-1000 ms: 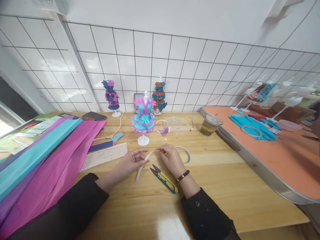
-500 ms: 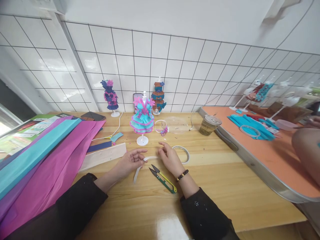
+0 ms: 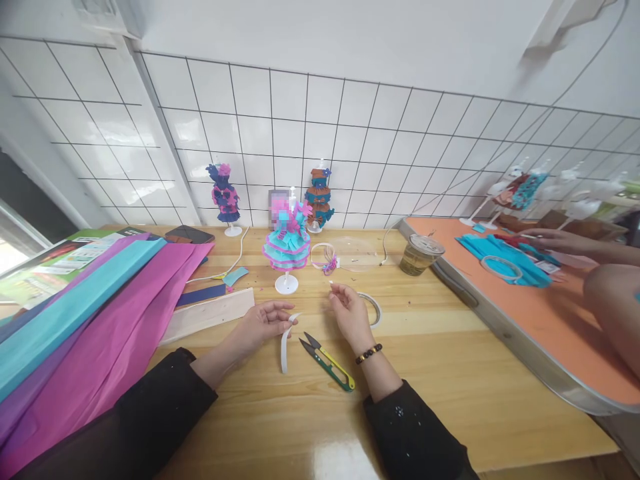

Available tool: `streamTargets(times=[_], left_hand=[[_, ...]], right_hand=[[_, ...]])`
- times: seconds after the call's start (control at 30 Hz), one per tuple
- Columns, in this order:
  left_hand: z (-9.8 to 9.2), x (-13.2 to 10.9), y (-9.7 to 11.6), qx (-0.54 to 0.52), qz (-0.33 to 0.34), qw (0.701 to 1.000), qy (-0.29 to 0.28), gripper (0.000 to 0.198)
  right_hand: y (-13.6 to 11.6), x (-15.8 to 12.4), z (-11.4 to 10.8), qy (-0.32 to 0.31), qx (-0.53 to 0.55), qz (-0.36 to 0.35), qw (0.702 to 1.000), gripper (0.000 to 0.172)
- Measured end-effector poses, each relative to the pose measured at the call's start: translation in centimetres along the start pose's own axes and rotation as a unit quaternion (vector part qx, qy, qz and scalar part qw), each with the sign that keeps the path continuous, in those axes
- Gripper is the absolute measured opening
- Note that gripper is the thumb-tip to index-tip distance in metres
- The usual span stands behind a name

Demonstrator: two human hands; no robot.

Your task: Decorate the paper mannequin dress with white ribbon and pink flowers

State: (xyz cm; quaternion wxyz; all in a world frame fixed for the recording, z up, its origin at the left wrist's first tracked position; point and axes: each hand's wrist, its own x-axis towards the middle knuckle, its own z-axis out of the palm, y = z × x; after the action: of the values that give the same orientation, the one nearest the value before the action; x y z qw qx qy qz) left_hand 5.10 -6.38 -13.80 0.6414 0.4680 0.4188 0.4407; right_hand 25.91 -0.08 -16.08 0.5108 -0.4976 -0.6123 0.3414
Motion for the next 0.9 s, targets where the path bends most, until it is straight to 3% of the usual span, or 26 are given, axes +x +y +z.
streamTargets(times=[0.07,0.13,0.23,0.33,0.63,0.9], left_hand=[[0.1,-0.1,0.2,0.001,-0.003,1.0,0.007,0.045],[0.3,-0.2,0.3,0.01,-0.005,1.0,0.018,0.044],[0.6,-0.2,0.3,0.018,-0.014,0.999,0.031,0.043],[0.8,-0.1,0.2,0.008,-0.013,0.999,0.036,0.042],[1.0,-0.1,0.3,-0.021,0.0,1.0,0.017,0.043],[0.9,0.0,-0.2,-0.014,0.014,1.0,0.009,0.043]], right_hand=[[-0.6,-0.3,0.0,0.007,-0.022,-0.023,0.999,0.026],[-1.8,-1.0,0.2,0.001,-0.073,-0.09,0.993,0.022],[-4.0,-2.3,0.9,-0.07,-0.132,-0.207,0.967,0.015],[-5.3,-3.4,1.6,-0.148,-0.154,-0.251,0.944,0.013],[-4.8,-3.1,1.6,-0.163,-0.191,-0.269,0.93,0.014],[-5.2,-3.5,1.9,-0.156,-0.167,-0.231,0.946,0.012]])
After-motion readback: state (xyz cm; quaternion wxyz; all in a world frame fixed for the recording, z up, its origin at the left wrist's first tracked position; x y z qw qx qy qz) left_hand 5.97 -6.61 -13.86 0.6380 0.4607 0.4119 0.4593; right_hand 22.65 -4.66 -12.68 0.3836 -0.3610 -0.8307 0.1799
